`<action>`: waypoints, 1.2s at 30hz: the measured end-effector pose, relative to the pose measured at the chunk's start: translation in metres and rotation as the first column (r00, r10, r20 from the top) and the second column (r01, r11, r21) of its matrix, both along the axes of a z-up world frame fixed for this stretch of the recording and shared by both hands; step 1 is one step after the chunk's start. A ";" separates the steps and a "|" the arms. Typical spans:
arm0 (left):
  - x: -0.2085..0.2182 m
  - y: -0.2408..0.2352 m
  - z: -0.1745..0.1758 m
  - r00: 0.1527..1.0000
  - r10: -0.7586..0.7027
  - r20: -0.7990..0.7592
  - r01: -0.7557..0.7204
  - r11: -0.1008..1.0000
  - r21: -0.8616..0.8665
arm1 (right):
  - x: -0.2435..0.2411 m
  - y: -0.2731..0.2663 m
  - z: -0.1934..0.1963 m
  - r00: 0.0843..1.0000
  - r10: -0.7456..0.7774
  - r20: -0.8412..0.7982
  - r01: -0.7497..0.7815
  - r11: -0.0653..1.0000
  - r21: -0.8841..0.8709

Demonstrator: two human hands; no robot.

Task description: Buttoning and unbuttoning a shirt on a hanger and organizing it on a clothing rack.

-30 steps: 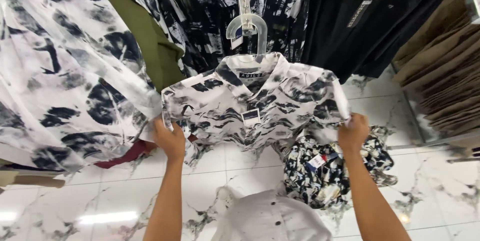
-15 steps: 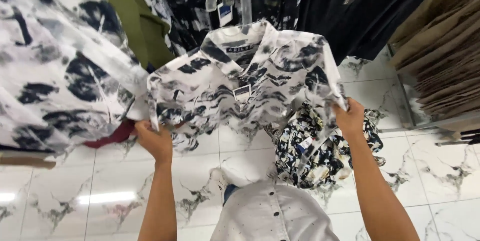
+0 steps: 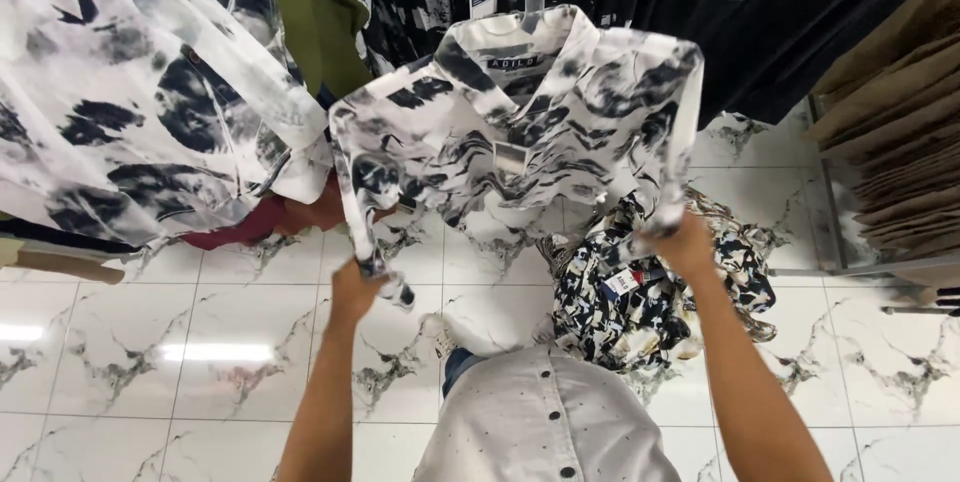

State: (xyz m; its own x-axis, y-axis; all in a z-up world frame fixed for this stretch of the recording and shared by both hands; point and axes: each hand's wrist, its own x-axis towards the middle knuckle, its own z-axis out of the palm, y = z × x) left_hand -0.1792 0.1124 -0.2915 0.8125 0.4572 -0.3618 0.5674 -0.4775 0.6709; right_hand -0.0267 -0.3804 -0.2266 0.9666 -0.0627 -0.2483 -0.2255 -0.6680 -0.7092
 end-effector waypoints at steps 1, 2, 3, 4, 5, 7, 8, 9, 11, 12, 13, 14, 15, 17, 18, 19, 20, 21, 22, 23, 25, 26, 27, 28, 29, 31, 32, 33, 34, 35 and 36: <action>-0.007 0.002 -0.024 1.000 -0.003 -0.001 0.003 1.000 0.001 | -0.004 -0.003 -0.019 1.000 -0.003 -0.001 0.003 1.000 0.001; -0.014 0.005 -0.048 0.999 0.016 -0.037 -0.016 1.000 -0.007 | -0.007 -0.006 -0.038 1.000 0.023 -0.016 -0.022 0.999 0.024; -0.020 0.009 -0.073 0.997 0.037 -0.071 -0.038 0.999 -0.015 | -0.009 -0.008 -0.056 0.998 0.051 -0.030 -0.049 0.998 0.048; -0.018 0.001 -0.058 0.997 0.036 -0.071 -0.038 0.999 -0.013 | -0.001 -0.022 -0.094 0.998 0.050 -0.031 -0.048 0.998 0.049; -0.018 -0.007 -0.044 0.989 0.111 -0.101 -0.104 0.992 0.065 | 0.005 -0.035 -0.131 0.998 -0.063 0.006 0.063 0.984 -0.165; -0.017 -0.018 -0.037 0.974 0.189 -0.128 -0.170 0.974 0.147 | 0.000 -0.043 -0.154 0.985 -0.161 0.061 0.173 0.915 -0.364; -0.017 -0.022 -0.043 0.946 0.316 -0.077 -0.306 0.945 0.117 | -0.010 -0.037 -0.139 0.971 -0.235 0.037 0.232 0.899 -0.371; -0.013 -0.023 -0.049 0.898 0.439 -0.024 -0.436 0.897 0.079 | -0.017 -0.029 -0.123 0.951 -0.308 0.019 0.292 0.879 -0.377; -0.004 -0.038 -0.035 0.893 0.449 0.034 -0.450 0.893 0.024 | -0.025 -0.012 -0.098 0.922 -0.376 0.092 0.387 0.898 -0.208; -0.001 -0.047 -0.028 0.884 0.459 0.089 -0.458 0.888 -0.034 | -0.031 -0.004 -0.085 0.879 -0.452 0.150 0.461 0.887 -0.032; -0.001 -0.061 -0.006 0.884 0.459 0.087 -0.458 0.888 -0.033 | -0.025 0.002 -0.092 0.880 -0.452 0.148 0.461 0.887 -0.033; 0.000 -0.075 0.016 0.925 0.373 0.070 -0.373 0.928 -0.025 | -0.019 0.008 -0.098 0.772 -0.622 -0.130 0.602 0.650 0.465; 0.002 -0.089 0.038 0.958 0.283 0.054 -0.283 0.959 -0.020 | -0.012 0.013 -0.105 0.672 -0.585 -0.454 0.644 0.159 0.748; 0.003 -0.069 -0.023 0.988 0.060 -0.140 -0.086 0.979 -0.184 | -0.037 0.017 -0.122 0.848 -0.313 -0.428 0.526 0.597 0.605; 0.005 -0.059 -0.052 0.939 -0.193 -0.286 0.077 0.925 -0.371 | -0.049 0.018 -0.130 0.875 0.008 -0.484 0.214 0.890 0.402; 0.007 -0.052 -0.066 0.939 -0.192 -0.285 0.077 0.925 -0.371 | -0.045 0.036 -0.082 0.876 0.008 -0.482 0.213 0.890 0.402; 0.008 -0.044 -0.079 0.945 -0.215 -0.248 0.141 0.949 -0.284 | -0.048 0.053 -0.033 0.881 0.035 -0.472 0.134 0.938 0.320; 0.014 -0.035 -0.091 0.949 -0.238 -0.209 0.200 0.962 -0.188 | -0.054 0.068 0.019 0.886 0.065 -0.458 0.051 0.970 0.236; 0.029 -0.032 -0.054 0.951 -0.236 -0.202 0.199 0.962 -0.185 | -0.041 0.073 0.042 0.890 0.068 -0.451 0.047 0.970 0.238; 0.048 -0.029 -0.016 0.979 -0.124 0.160 0.132 0.990 -0.039 | -0.026 0.076 0.065 0.949 0.044 -0.313 0.023 0.978 0.207; 0.081 -0.021 0.056 0.854 -0.045 0.518 0.011 0.998 0.068 | 0.000 0.082 0.113 0.987 0.021 -0.158 0.007 0.985 0.171; 0.096 -0.016 0.091 0.790 -0.067 0.610 -0.075 0.976 0.203 | 0.011 0.083 0.137 0.998 -0.003 0.057 -0.004 0.994 0.110; 0.110 -0.011 0.126 0.716 -0.103 0.690 -0.177 0.930 0.322 | 0.023 0.085 0.162 0.962 -0.013 0.272 0.000 0.999 0.047; 0.134 -0.002 0.144 0.709 -0.103 0.697 -0.180 0.930 0.320 | 0.049 0.082 0.164 0.959 -0.013 0.282 0.000 0.999 0.047; 0.154 0.007 0.162 0.614 -0.236 0.753 -0.093 0.926 0.366 | 0.071 0.079 0.165 0.876 0.114 0.468 -0.127 0.992 -0.003; 0.180 0.020 0.188 0.499 -0.358 0.789 -0.013 0.907 0.420 | 0.109 0.080 0.161 0.743 0.236 0.627 -0.242 0.967 -0.078; 0.187 0.022 0.196 0.623 -0.200 0.756 0.037 0.973 0.227 | 0.125 0.084 0.156 0.788 0.282 0.548 -0.237 0.959 -0.152; 0.196 0.025 0.204 0.738 -0.054 0.673 0.058 0.998 0.018 | 0.141 0.087 0.151 0.829 0.316 0.462 -0.235 0.946 -0.225; 0.193 0.026 0.204 0.739 -0.056 0.672 0.060 0.998 0.017 | 0.154 0.080 0.135 0.830 0.314 0.460 -0.233 0.946 -0.225; 0.189 0.026 0.203 0.775 -0.009 0.632 0.059 0.997 -0.058 | 0.165 0.072 0.118 0.855 0.264 0.446 -0.177 0.958 -0.226; 0.186 0.027 0.202 0.810 0.035 0.586 0.053 0.990 -0.133 | 0.177 0.064 0.100 0.877 0.212 0.432 -0.121 0.966 -0.227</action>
